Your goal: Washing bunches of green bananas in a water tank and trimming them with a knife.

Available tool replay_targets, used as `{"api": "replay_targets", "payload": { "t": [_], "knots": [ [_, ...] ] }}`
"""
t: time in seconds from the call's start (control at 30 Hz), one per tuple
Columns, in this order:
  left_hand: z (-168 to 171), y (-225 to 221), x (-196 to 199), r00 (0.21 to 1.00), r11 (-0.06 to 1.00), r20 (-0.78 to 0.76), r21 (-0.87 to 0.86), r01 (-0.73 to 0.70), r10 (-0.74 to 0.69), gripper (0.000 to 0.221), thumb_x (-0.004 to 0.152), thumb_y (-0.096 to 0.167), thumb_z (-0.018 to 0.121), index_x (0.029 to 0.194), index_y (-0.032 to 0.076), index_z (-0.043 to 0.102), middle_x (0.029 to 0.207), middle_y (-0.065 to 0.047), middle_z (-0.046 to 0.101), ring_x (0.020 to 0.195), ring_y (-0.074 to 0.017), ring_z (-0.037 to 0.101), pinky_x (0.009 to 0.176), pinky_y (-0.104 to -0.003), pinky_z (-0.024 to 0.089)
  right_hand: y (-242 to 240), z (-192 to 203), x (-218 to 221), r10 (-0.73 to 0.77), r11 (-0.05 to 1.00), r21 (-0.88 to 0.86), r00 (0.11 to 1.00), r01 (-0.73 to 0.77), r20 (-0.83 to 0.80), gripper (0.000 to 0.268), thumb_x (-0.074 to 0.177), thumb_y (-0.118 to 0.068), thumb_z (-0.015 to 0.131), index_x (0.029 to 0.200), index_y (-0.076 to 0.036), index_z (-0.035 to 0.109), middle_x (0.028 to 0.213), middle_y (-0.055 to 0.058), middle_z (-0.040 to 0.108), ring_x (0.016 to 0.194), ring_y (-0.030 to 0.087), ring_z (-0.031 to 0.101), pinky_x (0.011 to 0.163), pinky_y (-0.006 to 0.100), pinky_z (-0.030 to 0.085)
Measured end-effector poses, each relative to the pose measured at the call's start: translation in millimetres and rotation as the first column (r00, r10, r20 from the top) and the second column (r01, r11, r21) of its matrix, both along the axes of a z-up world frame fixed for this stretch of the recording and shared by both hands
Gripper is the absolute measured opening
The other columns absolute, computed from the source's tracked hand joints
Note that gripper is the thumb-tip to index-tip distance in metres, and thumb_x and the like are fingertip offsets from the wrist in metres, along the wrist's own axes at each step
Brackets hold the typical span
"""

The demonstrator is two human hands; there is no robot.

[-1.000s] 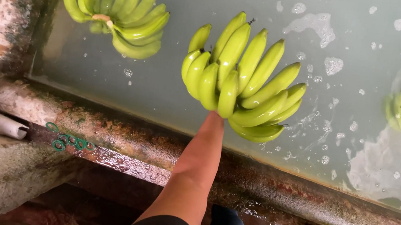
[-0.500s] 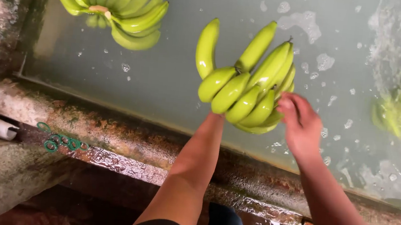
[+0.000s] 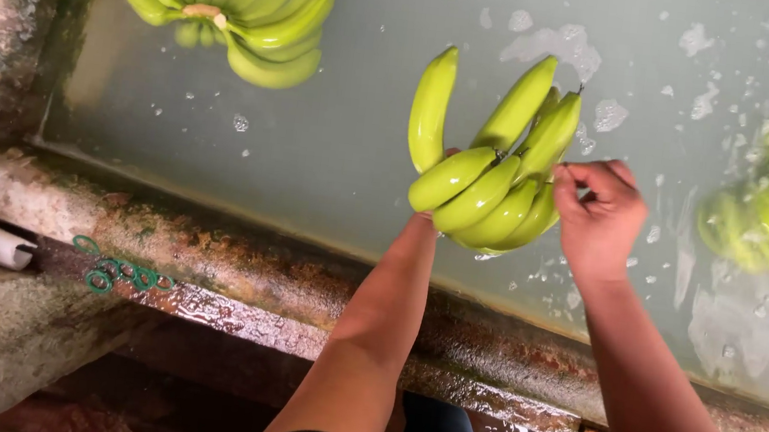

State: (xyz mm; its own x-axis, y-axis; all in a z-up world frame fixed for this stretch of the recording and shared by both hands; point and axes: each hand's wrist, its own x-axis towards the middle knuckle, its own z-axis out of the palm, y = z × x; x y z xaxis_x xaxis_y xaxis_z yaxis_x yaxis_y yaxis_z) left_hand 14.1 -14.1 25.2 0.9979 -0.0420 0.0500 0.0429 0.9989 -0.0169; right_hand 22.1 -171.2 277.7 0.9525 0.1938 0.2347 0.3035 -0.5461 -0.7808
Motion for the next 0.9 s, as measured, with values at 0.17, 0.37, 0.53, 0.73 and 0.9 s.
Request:
{"api": "replay_targets", "payload": {
  "t": [0.17, 0.37, 0.53, 0.73, 0.9],
  "knots": [
    [-30, 14, -17, 0.999, 0.999, 0.040, -0.030, 0.014, -0.013, 0.025, 0.102, 0.025, 0.067, 0.119, 0.007, 0.068, 0.118, -0.013, 0.071, 0.108, -0.0285, 0.069, 0.096, -0.047, 0.059, 32, 67, 38, 0.355, 0.862, -0.416, 0.931, -0.291, 0.085, 0.019, 0.093, -0.021, 0.083, 0.107, -0.008, 0.081, 0.099, 0.009, 0.072, 0.092, 0.027, 0.066, 0.082, 0.039, 0.053],
    [3, -1, 10, 1.000, 1.000, 0.008, -0.017, 0.011, -0.011, 0.028, 0.102, 0.028, 0.066, 0.121, 0.007, 0.067, 0.120, -0.013, 0.070, 0.109, -0.0290, 0.069, 0.097, -0.048, 0.058, 82, 95, 74, 0.466, 0.384, -0.605, 0.712, -0.697, -0.525, 0.030, 0.087, -0.031, 0.073, 0.112, -0.015, 0.080, 0.112, 0.005, 0.073, 0.101, 0.027, 0.069, 0.090, 0.043, 0.052],
    [20, 6, 12, 1.000, 1.000, -0.025, -0.015, 0.001, -0.002, 0.031, 0.102, 0.030, 0.065, 0.123, 0.008, 0.066, 0.121, -0.013, 0.070, 0.110, -0.0294, 0.068, 0.097, -0.048, 0.057, 94, 101, 79, 0.343, 0.259, -0.491, 0.554, -0.832, -0.758, 0.026, 0.091, -0.027, 0.072, 0.112, -0.012, 0.075, 0.103, 0.005, 0.076, 0.095, 0.023, 0.074, 0.088, 0.039, 0.055],
    [43, 16, 8, 0.998, 1.000, -0.066, -0.008, -0.017, 0.016, 0.034, 0.102, 0.032, 0.065, 0.125, 0.008, 0.065, 0.123, -0.013, 0.069, 0.111, -0.0299, 0.067, 0.098, -0.049, 0.057, 81, 80, 76, 0.583, 0.349, -0.589, 0.661, -0.729, -0.473, 0.015, 0.094, -0.022, 0.068, 0.096, -0.012, 0.079, 0.097, 0.007, 0.073, 0.091, 0.029, 0.070, 0.084, 0.042, 0.055],
    [39, 17, -20, 0.995, 1.000, -0.099, -0.002, -0.016, 0.016, 0.037, 0.102, 0.034, 0.064, 0.127, 0.008, 0.064, 0.125, -0.013, 0.068, 0.113, -0.0303, 0.067, 0.099, -0.049, 0.056, 71, 90, 73, 0.598, 0.519, -0.623, 0.769, -0.586, -0.225, 0.010, 0.094, -0.018, 0.069, 0.099, -0.011, 0.076, 0.099, 0.007, 0.072, 0.087, 0.030, 0.070, 0.078, 0.041, 0.056]
  ]
}}
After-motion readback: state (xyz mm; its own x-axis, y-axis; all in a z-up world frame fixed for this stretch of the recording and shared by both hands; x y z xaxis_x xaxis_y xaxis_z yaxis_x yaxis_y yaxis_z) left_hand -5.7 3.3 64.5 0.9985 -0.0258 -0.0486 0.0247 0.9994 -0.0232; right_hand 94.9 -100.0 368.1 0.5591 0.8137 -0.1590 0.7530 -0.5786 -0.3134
